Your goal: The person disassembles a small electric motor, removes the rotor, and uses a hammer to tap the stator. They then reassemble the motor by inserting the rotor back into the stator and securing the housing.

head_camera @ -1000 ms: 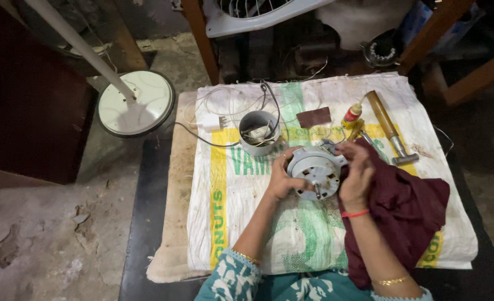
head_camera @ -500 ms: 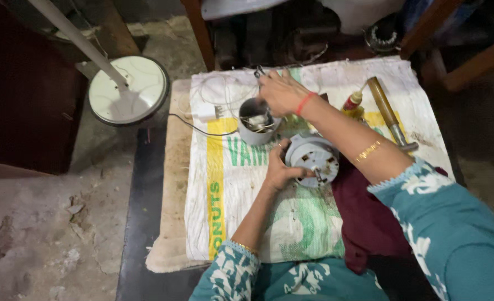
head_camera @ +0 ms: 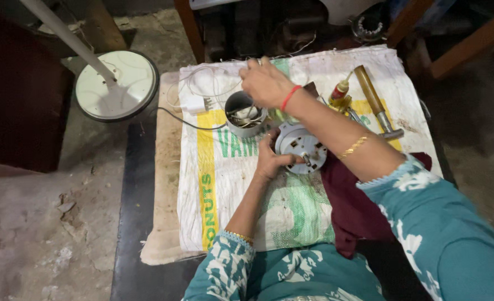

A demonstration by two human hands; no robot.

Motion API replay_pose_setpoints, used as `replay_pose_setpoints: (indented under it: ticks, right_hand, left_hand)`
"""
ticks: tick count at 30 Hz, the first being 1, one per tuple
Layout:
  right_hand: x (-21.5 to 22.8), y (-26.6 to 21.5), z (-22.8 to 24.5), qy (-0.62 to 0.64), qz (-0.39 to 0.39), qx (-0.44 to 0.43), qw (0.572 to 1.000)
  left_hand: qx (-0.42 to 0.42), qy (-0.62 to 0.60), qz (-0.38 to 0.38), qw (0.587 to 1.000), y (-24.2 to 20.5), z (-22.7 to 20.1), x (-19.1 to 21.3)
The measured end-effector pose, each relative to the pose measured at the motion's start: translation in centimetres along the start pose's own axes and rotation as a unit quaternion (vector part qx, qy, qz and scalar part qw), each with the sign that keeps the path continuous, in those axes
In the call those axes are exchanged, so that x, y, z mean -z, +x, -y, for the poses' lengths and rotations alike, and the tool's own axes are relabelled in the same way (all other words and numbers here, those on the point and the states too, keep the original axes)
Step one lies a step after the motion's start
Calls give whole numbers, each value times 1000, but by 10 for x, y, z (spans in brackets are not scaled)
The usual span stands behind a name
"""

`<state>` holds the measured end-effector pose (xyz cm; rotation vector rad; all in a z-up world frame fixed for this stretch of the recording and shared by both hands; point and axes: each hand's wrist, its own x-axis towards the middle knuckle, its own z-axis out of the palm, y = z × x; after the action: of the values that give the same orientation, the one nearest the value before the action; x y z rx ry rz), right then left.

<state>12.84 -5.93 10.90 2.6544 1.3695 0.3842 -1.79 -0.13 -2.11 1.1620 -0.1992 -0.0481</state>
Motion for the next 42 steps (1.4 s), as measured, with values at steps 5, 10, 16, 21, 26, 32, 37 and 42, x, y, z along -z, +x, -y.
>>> replay_pose_setpoints:
  ticks: [5, 10, 16, 21, 26, 32, 37, 42]
  right_hand:
    - [109, -89, -9, 167, -159, -79, 970]
    - [159, -220, 49, 219, -321, -230, 893]
    - [137, -249, 116, 238, -319, -359, 844]
    - [121, -234, 124, 262, -314, -356, 840]
    - [119, -224, 121, 236, -311, -306, 868]
    - [122, -220, 120, 231, -293, -297, 879]
    - [127, -219, 121, 212, -270, -292, 893]
    - [128, -220, 121, 176, -272, -256, 911]
  left_hand:
    - [-8, 17, 6, 1000, 0, -13, -5]
    - [-4, -4, -8, 1000, -1, -11, -8]
    - [-13, 4, -17, 1000, -2, -11, -12]
    - [-26, 9, -17, 999, -3, -9, -12]
    - [-32, 15, -11, 999, -5, -14, -12]
    - [-34, 18, -3, 999, -7, -17, -12]
    - [-31, 54, -14, 998, -6, -15, -9]
    - [-35, 45, -13, 998, -4, -11, -7]
